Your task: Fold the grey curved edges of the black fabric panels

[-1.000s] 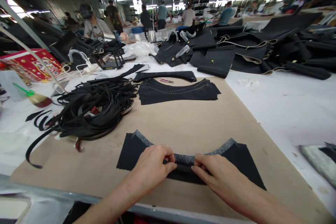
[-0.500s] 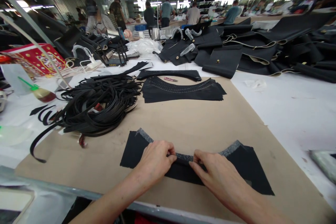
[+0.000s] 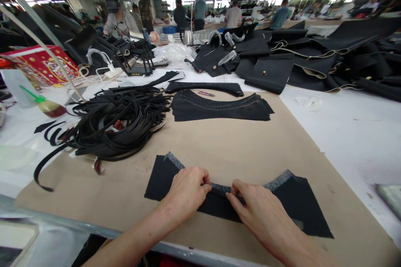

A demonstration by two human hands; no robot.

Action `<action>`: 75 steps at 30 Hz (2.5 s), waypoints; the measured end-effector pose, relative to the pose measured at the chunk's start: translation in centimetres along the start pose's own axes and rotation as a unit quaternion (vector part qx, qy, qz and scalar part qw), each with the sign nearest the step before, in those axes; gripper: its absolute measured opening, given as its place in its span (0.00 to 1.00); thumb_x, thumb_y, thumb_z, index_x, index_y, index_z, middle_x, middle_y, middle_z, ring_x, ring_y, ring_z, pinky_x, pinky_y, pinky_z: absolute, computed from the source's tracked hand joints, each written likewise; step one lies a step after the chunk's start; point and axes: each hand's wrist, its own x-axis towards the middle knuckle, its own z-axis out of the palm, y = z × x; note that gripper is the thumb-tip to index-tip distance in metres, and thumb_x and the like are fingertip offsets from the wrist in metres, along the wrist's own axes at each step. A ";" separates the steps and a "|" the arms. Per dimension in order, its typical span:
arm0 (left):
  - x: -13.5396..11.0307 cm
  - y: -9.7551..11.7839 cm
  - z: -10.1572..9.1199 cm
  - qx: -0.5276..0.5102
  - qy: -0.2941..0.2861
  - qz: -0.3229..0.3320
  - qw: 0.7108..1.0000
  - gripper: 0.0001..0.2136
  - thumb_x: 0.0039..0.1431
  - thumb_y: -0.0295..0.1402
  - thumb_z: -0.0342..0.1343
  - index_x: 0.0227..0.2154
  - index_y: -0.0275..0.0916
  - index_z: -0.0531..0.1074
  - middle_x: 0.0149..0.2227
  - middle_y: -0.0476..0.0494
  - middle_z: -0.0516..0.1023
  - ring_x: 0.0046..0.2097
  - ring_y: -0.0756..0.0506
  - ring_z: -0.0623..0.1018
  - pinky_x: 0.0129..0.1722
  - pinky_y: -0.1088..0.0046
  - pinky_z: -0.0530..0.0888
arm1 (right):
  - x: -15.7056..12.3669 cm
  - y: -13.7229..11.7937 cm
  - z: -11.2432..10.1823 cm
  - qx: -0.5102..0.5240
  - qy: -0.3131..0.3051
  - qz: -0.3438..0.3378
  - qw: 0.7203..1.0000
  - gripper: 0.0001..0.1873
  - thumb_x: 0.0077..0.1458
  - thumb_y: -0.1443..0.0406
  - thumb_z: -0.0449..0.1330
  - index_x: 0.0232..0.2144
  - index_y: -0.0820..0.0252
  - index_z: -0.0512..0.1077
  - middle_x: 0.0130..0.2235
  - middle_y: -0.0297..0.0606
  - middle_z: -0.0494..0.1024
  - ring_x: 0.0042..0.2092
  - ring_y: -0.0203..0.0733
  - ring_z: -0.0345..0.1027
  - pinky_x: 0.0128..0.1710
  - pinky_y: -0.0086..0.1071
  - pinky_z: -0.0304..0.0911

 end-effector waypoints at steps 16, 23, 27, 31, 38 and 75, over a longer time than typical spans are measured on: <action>-1.1 0.0 -0.2 -0.001 0.005 0.012 1.000 0.05 0.52 0.33 0.55 0.31 0.44 0.76 0.31 0.49 0.79 0.36 0.45 0.76 0.34 0.72 0.65 | -0.9 0.0 0.2 0.004 0.001 -0.003 1.000 0.10 0.61 0.64 0.48 0.30 0.54 0.67 0.28 0.35 0.77 0.32 0.48 0.74 0.26 0.33 0.47; -2.7 0.4 2.0 -0.019 -0.056 0.131 0.990 0.17 0.59 0.32 0.49 0.48 0.57 0.72 0.40 0.51 0.79 0.43 0.44 0.78 0.42 0.70 0.69 | -3.6 3.4 1.4 -0.032 0.029 -0.035 0.998 0.13 0.60 0.61 0.49 0.46 0.50 0.67 0.37 0.36 0.79 0.31 0.45 0.75 0.25 0.31 0.56; -3.0 0.7 3.4 0.021 -0.060 0.139 0.988 0.20 0.60 0.30 0.46 0.52 0.58 0.68 0.40 0.49 0.79 0.42 0.42 0.78 0.39 0.67 0.70 | -4.4 4.5 2.2 -0.064 0.050 -0.058 0.995 0.20 0.61 0.61 0.49 0.55 0.46 0.63 0.39 0.37 0.78 0.29 0.42 0.75 0.23 0.29 0.57; -2.8 0.7 4.2 0.033 -0.057 0.134 0.989 0.21 0.60 0.30 0.46 0.55 0.56 0.66 0.42 0.47 0.79 0.43 0.39 0.79 0.40 0.63 0.72 | -4.4 4.9 3.0 -0.085 0.042 -0.056 0.994 0.24 0.60 0.62 0.50 0.58 0.43 0.60 0.36 0.35 0.78 0.27 0.42 0.75 0.21 0.28 0.56; -2.6 0.6 4.4 0.012 -0.073 0.115 0.991 0.22 0.58 0.31 0.48 0.56 0.54 0.65 0.47 0.47 0.79 0.49 0.38 0.77 0.49 0.58 0.71 | -4.8 5.7 4.4 -0.076 0.060 -0.075 0.992 0.26 0.61 0.63 0.49 0.62 0.49 0.57 0.35 0.37 0.79 0.26 0.43 0.75 0.21 0.29 0.60; -3.0 0.8 4.4 0.016 -0.053 0.056 0.997 0.22 0.56 0.33 0.51 0.54 0.53 0.63 0.37 0.49 0.79 0.40 0.39 0.78 0.38 0.66 0.67 | -5.1 6.9 5.7 -0.071 0.134 -0.117 0.981 0.22 0.60 0.63 0.51 0.56 0.60 0.61 0.33 0.38 0.82 0.25 0.44 0.75 0.19 0.30 0.67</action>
